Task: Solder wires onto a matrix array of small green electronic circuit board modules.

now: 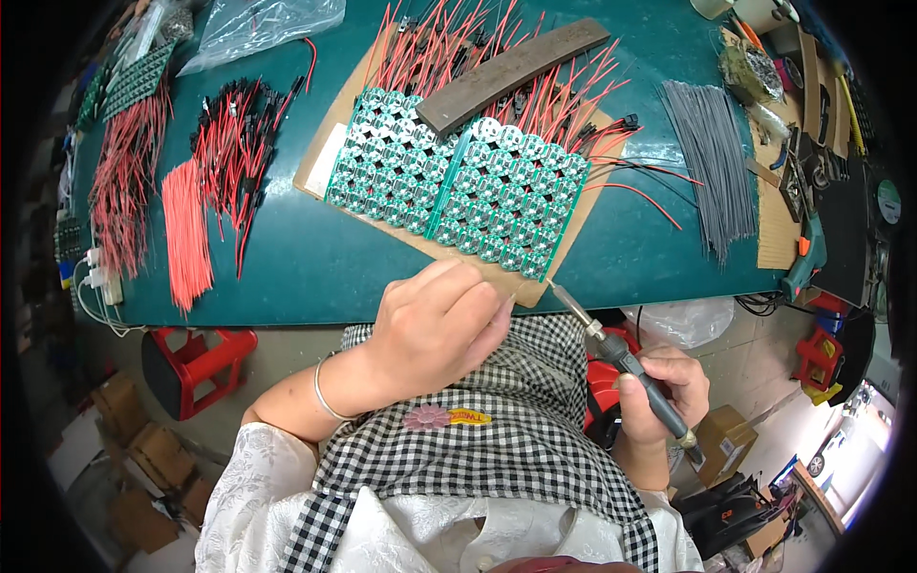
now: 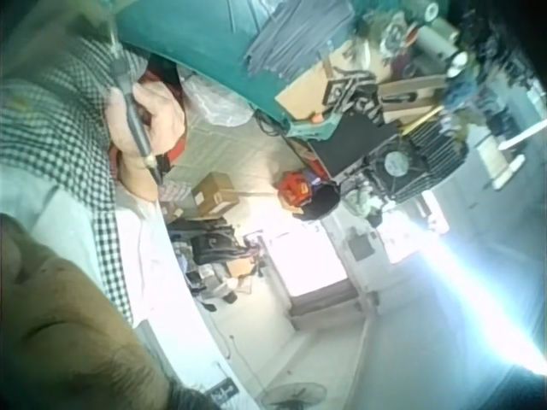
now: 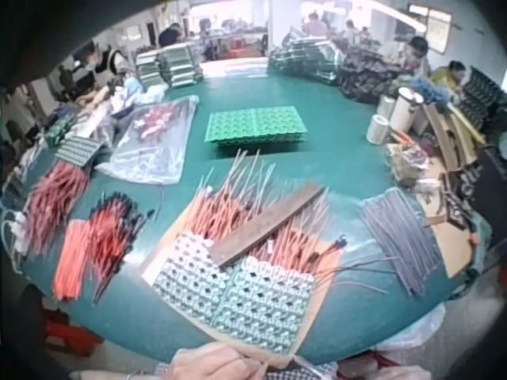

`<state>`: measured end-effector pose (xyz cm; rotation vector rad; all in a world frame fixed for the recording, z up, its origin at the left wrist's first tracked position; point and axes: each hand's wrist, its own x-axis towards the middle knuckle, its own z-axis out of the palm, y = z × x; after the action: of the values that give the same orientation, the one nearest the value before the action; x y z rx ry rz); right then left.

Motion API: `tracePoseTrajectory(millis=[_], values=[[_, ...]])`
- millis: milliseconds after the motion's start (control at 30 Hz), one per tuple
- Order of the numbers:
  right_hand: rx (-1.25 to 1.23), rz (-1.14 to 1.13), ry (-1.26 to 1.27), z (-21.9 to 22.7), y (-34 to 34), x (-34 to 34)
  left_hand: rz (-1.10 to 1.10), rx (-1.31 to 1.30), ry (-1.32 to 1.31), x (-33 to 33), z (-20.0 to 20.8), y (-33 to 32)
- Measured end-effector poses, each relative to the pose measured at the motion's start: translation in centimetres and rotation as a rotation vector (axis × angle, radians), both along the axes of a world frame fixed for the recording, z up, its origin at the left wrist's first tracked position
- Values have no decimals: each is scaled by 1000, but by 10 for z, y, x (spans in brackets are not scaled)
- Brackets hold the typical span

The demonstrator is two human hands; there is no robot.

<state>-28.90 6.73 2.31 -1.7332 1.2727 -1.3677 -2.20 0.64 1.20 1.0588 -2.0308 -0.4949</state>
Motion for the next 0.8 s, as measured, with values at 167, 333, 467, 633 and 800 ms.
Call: tracePoseTrajectory(millis=[167, 333, 467, 633, 800], values=[[64, -16, 89, 6, 4, 2, -11, 11, -20, 1, -1, 0], [-46, 20, 159, 7, -7, 9, -6, 5, 34, 0, -4, 0], [-13, 48, 171, 10, -7, 10, -5, 13, 29, 1, -6, 1], [-58, 70, 179, 9, -10, 13, -18, 19, 31, 1, -5, 0], [-83, 99, 217, 15, -14, 14, -53, 45, 31, 2, -6, -1]])
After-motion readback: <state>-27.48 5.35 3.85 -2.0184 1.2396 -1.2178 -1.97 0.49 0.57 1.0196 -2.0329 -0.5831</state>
